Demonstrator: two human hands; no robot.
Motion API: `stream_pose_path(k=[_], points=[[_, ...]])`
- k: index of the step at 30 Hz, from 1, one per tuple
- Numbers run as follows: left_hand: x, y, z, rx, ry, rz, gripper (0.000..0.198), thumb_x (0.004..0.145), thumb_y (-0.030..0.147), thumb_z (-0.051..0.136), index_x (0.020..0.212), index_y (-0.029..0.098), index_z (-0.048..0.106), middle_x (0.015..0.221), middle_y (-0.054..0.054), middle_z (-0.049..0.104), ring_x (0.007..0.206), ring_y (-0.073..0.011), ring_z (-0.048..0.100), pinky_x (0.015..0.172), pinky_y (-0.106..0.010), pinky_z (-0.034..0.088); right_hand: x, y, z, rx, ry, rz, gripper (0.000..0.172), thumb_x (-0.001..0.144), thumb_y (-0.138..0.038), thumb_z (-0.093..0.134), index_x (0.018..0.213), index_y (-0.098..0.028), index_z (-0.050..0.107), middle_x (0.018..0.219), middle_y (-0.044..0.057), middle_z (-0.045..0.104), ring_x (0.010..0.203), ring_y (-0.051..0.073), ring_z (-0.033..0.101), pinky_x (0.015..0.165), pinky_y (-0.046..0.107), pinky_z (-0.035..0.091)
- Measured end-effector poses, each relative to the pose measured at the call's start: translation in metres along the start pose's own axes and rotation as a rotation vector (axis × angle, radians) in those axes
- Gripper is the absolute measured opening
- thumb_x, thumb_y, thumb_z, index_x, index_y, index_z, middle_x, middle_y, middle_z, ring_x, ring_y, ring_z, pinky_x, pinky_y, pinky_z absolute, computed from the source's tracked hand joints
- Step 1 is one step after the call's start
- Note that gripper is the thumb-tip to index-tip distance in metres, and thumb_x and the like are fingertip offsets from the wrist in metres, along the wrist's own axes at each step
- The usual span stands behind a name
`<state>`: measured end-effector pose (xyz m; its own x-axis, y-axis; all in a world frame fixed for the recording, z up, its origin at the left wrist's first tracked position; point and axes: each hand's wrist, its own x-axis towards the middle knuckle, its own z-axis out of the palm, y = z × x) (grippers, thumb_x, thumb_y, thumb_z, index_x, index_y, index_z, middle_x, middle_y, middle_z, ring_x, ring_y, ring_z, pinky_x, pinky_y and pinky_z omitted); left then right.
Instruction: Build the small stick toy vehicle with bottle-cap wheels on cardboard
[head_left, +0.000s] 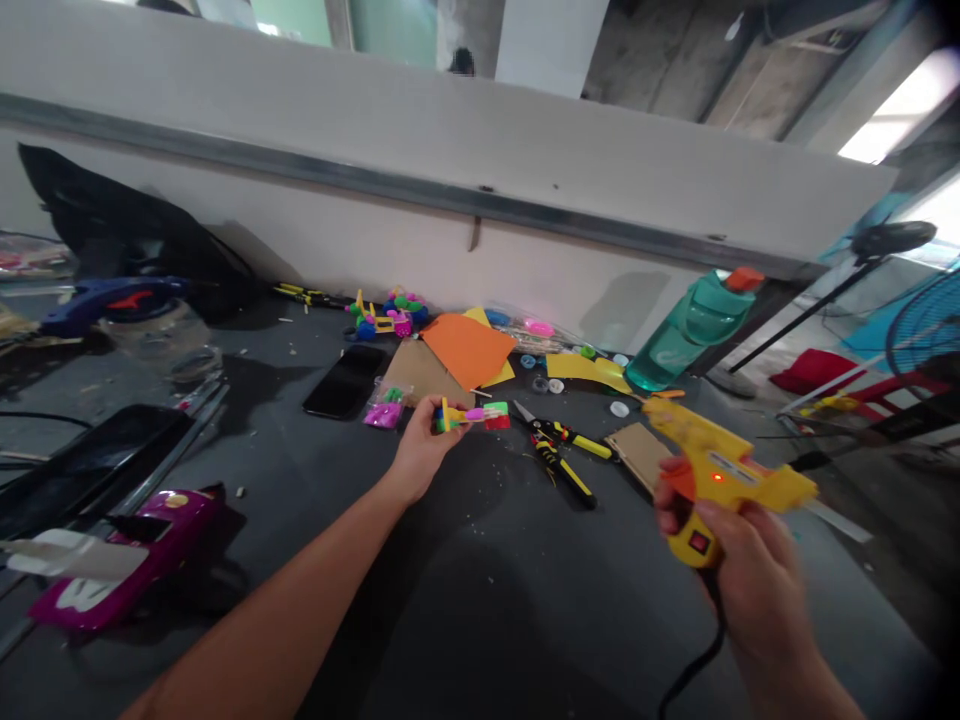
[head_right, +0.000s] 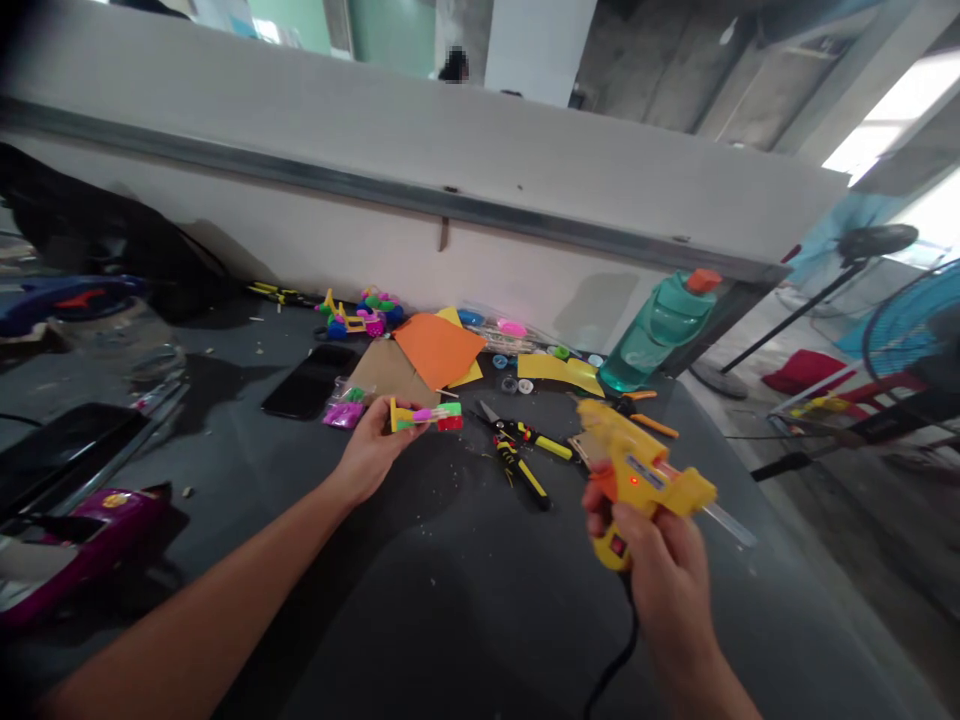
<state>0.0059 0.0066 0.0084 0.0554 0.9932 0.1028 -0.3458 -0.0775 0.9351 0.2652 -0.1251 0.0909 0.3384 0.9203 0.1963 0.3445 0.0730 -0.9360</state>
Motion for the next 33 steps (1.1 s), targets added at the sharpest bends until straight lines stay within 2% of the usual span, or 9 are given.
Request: stream_pose_path(k=[1, 3, 6, 8, 12, 18, 33], points=[[0.0, 0.001, 0.001, -0.033, -0.002, -0.016, 0.031, 0.064, 0.015, 0.068, 0.088, 0.018, 0.049, 0.09, 0.0, 0.059, 0.091, -0.0144, 0.058, 0.09, -0.036, 0.045, -0.001, -0.006, 0.014, 0.187, -0.089, 0.065, 0.026, 0.075, -0.032, 0.049, 0.096, -0.021, 0.057, 0.075, 0.004, 0.058, 0.055, 0.014, 0.051, 0.048, 0.026, 0.041], [-0.002, 0.001, 0.002, -0.104, -0.013, -0.075, 0.031, 0.064, 0.014, 0.068, 0.089, 0.018, 0.049, 0.089, 0.0, 0.059, 0.089, -0.015, 0.059, 0.09, -0.038, 0.046, -0.002, -0.014, 0.04, 0.417, -0.235, 0.178, 0.023, 0.075, -0.031, 0.05, 0.093, -0.018, 0.059, 0.068, 0.002, 0.055, 0.05, 0.011, 0.046, 0.044, 0.024, 0.038], [-0.004, 0.001, 0.005, -0.153, -0.042, -0.172, 0.03, 0.064, 0.012, 0.068, 0.088, 0.017, 0.049, 0.089, -0.002, 0.059, 0.087, -0.0158, 0.06, 0.089, -0.041, 0.047, -0.004, -0.014, 0.068, 0.548, -0.37, 0.286, 0.024, 0.077, -0.032, 0.051, 0.091, -0.016, 0.061, 0.066, 0.001, 0.053, 0.049, 0.01, 0.044, 0.043, 0.022, 0.037], [-0.005, 0.0, 0.006, -0.162, -0.057, -0.221, 0.03, 0.064, 0.012, 0.068, 0.087, 0.016, 0.049, 0.089, -0.002, 0.059, 0.084, -0.0157, 0.061, 0.088, -0.041, 0.047, -0.007, -0.01, 0.076, 0.573, -0.387, 0.332, 0.024, 0.077, -0.032, 0.053, 0.092, -0.016, 0.061, 0.068, 0.001, 0.054, 0.049, 0.009, 0.044, 0.043, 0.022, 0.038], [-0.005, -0.001, 0.007, -0.183, -0.068, -0.273, 0.031, 0.064, 0.01, 0.068, 0.089, 0.015, 0.049, 0.089, -0.003, 0.06, 0.082, -0.0151, 0.062, 0.088, -0.041, 0.048, -0.01, 0.004, 0.076, 0.563, -0.345, 0.374, 0.023, 0.078, -0.033, 0.055, 0.095, -0.018, 0.06, 0.07, 0.0, 0.054, 0.05, 0.009, 0.044, 0.041, 0.02, 0.039], [-0.007, -0.003, 0.01, -0.173, -0.055, -0.294, 0.033, 0.062, 0.01, 0.07, 0.087, 0.015, 0.049, 0.087, -0.001, 0.059, 0.079, -0.0143, 0.062, 0.086, -0.04, 0.048, -0.011, 0.02, 0.076, 0.419, -0.341, 0.349, 0.027, 0.079, -0.037, 0.056, 0.096, -0.017, 0.06, 0.067, -0.001, 0.053, 0.047, 0.008, 0.043, 0.041, 0.02, 0.04], [-0.009, -0.009, 0.012, -0.137, -0.061, -0.291, 0.033, 0.062, 0.007, 0.067, 0.088, 0.015, 0.05, 0.089, -0.001, 0.058, 0.081, -0.0139, 0.062, 0.09, -0.041, 0.047, -0.012, 0.016, 0.08, 0.138, -0.348, 0.283, 0.032, 0.079, -0.04, 0.051, 0.095, -0.013, 0.058, 0.066, 0.0, 0.052, 0.049, 0.008, 0.043, 0.045, 0.02, 0.039]])
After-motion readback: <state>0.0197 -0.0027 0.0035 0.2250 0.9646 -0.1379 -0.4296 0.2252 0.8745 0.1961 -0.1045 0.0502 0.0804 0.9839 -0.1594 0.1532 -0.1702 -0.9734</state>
